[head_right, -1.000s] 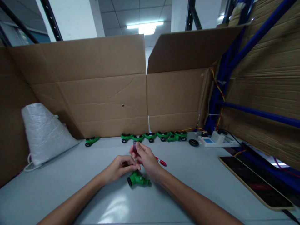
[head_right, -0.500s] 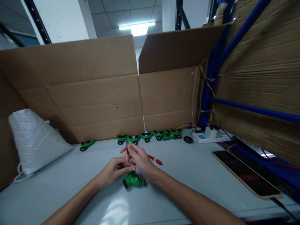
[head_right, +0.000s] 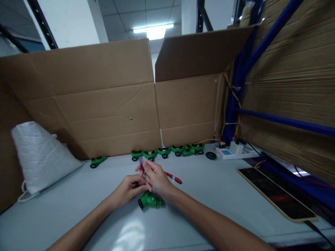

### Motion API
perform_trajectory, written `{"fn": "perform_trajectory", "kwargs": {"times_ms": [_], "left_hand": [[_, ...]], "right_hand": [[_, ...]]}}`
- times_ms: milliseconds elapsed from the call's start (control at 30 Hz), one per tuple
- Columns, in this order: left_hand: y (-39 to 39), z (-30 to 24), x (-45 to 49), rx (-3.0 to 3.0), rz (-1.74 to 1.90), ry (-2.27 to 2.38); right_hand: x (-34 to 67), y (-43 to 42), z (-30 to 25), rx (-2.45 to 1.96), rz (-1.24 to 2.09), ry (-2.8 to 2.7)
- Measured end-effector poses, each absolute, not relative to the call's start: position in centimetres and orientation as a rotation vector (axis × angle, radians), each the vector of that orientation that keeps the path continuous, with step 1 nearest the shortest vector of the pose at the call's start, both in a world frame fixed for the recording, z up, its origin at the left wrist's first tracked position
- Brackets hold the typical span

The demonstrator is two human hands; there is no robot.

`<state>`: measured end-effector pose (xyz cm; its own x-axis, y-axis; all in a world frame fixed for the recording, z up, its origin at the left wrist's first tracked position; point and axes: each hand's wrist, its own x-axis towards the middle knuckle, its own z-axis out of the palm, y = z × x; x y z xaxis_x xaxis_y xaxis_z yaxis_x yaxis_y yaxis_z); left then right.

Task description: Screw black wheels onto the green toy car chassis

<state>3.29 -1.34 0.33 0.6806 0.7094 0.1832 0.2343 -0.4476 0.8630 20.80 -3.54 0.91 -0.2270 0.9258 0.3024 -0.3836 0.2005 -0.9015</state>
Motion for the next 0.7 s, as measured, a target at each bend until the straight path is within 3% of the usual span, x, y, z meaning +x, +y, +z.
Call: {"fn": "perform_trajectory", "kwargs": {"times_ms": [700], "left_hand": [[-1.33,-0.22,3.35,1.848,0.684,0.631]], "right_hand": [[20.84,-3.15,0.00,-0.579,1.297,-1.273]]}}
